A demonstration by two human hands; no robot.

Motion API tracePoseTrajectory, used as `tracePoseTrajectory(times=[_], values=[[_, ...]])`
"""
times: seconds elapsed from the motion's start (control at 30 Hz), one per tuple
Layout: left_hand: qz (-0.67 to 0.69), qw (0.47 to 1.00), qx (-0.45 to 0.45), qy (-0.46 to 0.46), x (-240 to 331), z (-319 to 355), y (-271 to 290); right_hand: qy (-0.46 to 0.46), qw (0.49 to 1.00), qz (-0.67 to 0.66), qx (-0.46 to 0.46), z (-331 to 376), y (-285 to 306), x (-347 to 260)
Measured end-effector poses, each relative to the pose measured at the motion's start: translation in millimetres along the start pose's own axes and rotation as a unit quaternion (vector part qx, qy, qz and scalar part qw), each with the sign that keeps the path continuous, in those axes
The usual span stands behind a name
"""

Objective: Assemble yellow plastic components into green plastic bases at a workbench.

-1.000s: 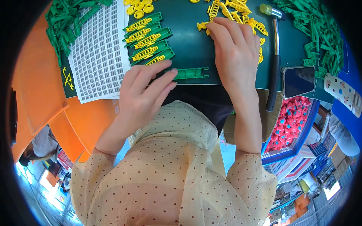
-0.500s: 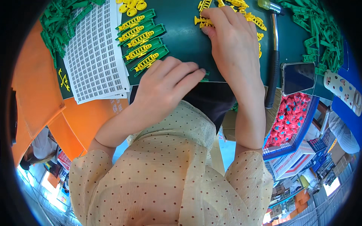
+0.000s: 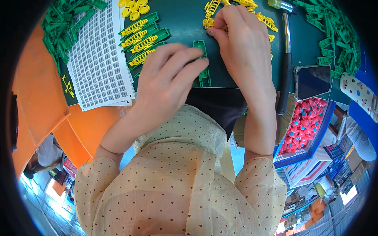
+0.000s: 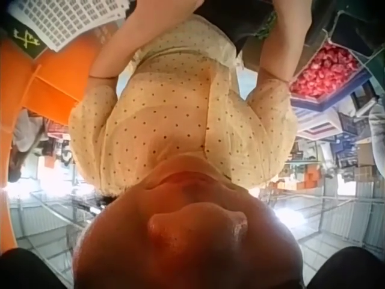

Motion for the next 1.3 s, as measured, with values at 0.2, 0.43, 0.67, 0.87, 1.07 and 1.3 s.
tracePoseTrajectory(times=[0.2, 0.43, 0.67, 0.87, 1.07, 1.3], values=[[0.041, 0.991, -0.105, 0.074, 13.2, -2.2, -14.9, -0.050, 0.995, 0.005, 0.080, 7.0, 12.5, 6.1], [0.017, 0.991, -0.127, 0.038, 3.6, 11.8, 5.1, -0.057, 0.966, -0.219, 0.129, 39.6, 36.6, 1.8], [0.344, 0.904, -0.073, 0.243, -23.5, 25.4, 16.0, -0.003, 0.889, -0.456, 0.047, 74.1, 8.2, -31.6], [0.364, 0.909, -0.037, 0.202, -24.5, 25.8, 24.8, 0.020, 0.944, -0.328, 0.035, 68.9, 10.1, -39.4], [0.342, 0.913, -0.051, 0.216, -23.4, 36.5, 24.5, 0.059, 0.962, -0.263, 0.042, 78.6, 9.0, -46.5], [0.562, 0.755, -0.058, 0.333, -14.1, 56.5, 10.7, 0.058, 0.939, -0.333, 0.069, 90.5, 12.1, -58.9]])
Point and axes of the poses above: each hand's wrist, its own z-axis away from the middle knuckle, its own y-axis out of the back of the hand, x = y × z, the point moved 8 cm from there along -z, towards the middle knuckle, and after that the axes turned 3 degrees about x, right-handed, at the moved point
